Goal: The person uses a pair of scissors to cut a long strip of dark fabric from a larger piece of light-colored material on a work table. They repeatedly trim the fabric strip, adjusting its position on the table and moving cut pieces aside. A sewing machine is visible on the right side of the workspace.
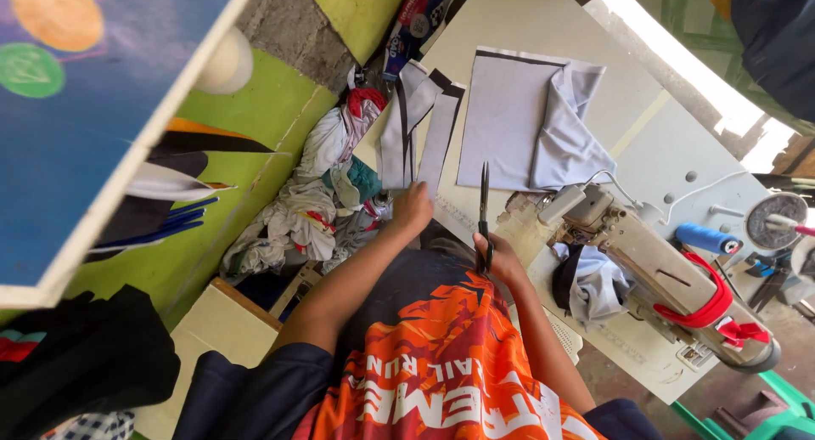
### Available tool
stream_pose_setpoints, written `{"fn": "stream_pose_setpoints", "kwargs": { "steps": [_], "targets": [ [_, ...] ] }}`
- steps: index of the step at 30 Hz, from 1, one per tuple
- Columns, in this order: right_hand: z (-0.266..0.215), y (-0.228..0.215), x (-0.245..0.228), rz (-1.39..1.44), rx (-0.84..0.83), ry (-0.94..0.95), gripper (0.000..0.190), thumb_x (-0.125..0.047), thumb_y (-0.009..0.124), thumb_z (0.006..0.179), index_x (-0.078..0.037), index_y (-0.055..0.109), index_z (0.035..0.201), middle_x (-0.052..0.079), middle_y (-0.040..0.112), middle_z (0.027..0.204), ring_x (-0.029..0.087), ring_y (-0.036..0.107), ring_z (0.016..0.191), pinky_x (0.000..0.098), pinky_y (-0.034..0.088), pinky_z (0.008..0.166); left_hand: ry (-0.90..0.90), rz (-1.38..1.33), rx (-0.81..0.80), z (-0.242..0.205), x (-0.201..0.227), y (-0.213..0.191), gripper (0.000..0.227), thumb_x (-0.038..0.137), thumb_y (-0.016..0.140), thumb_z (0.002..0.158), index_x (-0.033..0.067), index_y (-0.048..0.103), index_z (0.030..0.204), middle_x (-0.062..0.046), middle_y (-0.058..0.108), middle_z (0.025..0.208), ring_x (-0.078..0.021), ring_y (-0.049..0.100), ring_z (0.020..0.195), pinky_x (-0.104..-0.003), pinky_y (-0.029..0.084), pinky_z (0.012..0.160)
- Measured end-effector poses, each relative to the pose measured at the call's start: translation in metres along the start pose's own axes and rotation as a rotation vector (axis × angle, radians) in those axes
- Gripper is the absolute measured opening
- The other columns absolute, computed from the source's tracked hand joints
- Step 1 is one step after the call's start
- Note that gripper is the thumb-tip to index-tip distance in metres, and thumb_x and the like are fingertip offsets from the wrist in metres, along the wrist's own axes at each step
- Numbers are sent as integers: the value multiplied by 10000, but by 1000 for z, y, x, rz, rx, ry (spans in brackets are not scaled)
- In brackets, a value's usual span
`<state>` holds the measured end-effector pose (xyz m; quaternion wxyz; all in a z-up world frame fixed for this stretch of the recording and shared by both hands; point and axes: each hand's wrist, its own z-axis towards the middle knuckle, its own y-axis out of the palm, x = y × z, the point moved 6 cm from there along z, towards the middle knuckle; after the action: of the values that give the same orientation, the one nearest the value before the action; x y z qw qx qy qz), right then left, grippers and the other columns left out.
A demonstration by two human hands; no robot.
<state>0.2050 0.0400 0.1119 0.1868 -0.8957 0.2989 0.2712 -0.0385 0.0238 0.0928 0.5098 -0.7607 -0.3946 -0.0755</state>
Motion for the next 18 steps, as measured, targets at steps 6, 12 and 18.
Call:
{"fn": "stream_pose_setpoints", "kwargs": {
  "steps": [6, 12, 18],
  "targets": [
    [-18, -4, 22, -44, 66, 13, 626, -652, 641, 946, -32, 695, 874, 202, 683, 748, 349, 684, 843, 442, 527, 770, 155, -597, -44, 7, 106, -4, 386, 336, 534, 1069, -19, 645, 1172, -269, 666, 1099, -484, 671, 1088, -556, 550, 944],
    [-45, -8, 5, -85, 81, 68, 690, -687, 631, 926, 1, 694, 905, 263, 703, 857, 417, 685, 954, 483, 510, 847, 47, -923, -426, 11, 186, 41, 735, 641, 440, 1053, 34, 532, 1456, -240, 658, 1340, -384, 711, 1133, -488, 522, 1059],
    [-51, -6, 20, -101, 58, 62, 721, -721, 623, 898, -4, 699, 931, 276, 706, 905, 446, 677, 1019, 477, 497, 884, -45, -1087, -523, 16, 227, 73, 526, 356, 717, 919, 1, 628, 1297, -100, 663, 793, -186, 738, 649, -289, 646, 667]
  ]
}}
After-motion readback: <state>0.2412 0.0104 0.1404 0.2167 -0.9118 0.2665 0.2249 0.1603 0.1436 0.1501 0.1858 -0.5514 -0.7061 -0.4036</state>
